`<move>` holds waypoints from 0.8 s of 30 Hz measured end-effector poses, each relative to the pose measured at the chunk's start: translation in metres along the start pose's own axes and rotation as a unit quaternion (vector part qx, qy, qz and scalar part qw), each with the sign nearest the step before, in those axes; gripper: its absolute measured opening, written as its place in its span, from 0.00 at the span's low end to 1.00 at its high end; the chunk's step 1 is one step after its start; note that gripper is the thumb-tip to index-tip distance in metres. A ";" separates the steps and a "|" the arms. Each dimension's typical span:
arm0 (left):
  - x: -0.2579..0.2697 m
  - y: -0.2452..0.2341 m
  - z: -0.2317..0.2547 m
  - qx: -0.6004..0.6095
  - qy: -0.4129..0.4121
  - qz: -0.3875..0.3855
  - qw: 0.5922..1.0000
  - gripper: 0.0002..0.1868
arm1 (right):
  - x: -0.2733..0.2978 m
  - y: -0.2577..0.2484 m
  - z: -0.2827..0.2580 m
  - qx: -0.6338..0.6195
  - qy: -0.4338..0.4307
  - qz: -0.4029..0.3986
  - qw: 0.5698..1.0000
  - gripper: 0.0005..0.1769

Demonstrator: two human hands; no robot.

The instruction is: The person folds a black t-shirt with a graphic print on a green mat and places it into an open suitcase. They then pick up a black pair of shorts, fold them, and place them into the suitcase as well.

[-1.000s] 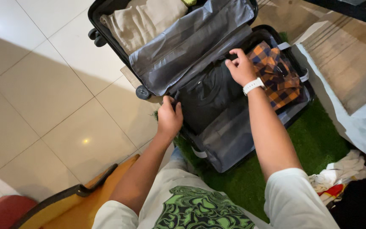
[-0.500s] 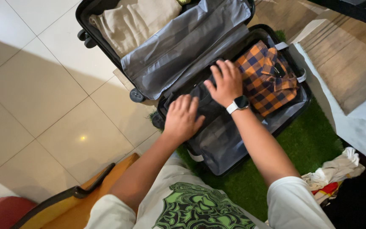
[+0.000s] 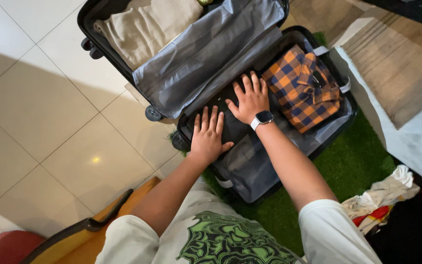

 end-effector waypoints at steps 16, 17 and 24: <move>0.015 -0.020 0.011 -0.066 -0.039 0.003 0.997 0.58 | 0.014 -0.003 -0.002 -0.026 0.031 -0.012 0.999 0.39; 0.015 -0.018 0.013 -0.076 -0.038 -0.012 0.996 0.58 | 0.013 -0.001 0.000 -0.026 0.034 -0.025 0.999 0.39; 0.031 -0.016 0.014 -0.053 -0.011 0.065 0.996 0.57 | 0.071 -0.047 0.012 -0.107 -0.018 0.029 0.994 0.34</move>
Point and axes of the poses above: each hand's wrist, its own x-axis away from the middle knuckle, its own y-axis out of the palm, z = x × y, the point moved 6 cm from there along -x, towards the middle knuckle, and after that the axes turned 13 degrees about y, right-handed, at the moved point
